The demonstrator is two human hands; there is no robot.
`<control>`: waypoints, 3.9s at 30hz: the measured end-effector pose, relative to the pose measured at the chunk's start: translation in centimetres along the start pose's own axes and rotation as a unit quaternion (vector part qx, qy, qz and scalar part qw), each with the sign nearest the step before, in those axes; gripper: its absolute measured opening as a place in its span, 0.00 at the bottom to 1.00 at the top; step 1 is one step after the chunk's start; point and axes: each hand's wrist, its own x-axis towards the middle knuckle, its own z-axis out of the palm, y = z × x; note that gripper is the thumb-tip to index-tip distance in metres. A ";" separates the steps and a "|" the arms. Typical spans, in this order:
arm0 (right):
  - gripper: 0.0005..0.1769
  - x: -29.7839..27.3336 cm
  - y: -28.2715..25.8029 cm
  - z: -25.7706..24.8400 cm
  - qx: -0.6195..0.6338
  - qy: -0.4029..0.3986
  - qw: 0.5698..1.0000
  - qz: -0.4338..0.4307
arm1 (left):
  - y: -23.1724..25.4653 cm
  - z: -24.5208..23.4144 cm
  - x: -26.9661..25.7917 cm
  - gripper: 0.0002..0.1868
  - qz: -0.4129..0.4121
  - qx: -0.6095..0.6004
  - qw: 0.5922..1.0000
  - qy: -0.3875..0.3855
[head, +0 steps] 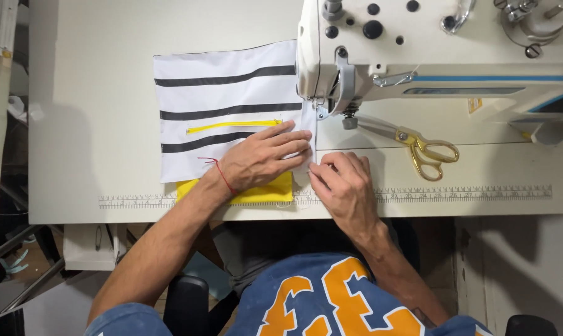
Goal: Sewing fabric pieces together using an industrial sewing machine and trimming excess thread with scissors
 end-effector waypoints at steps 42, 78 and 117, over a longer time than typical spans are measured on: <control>0.11 -0.4 3.3 -2.7 -0.052 -0.130 0.979 -0.150 | -0.9 0.2 -0.3 0.36 -0.045 0.027 0.995 -0.084; 0.13 3.7 4.6 -3.0 0.050 -0.238 0.969 -0.037 | -4.1 1.5 -0.1 0.37 -0.038 -0.065 0.997 -0.034; 0.21 1.9 5.5 -2.3 -0.042 -0.210 0.975 -0.061 | -2.5 1.4 0.3 0.48 -0.058 -0.051 0.997 0.018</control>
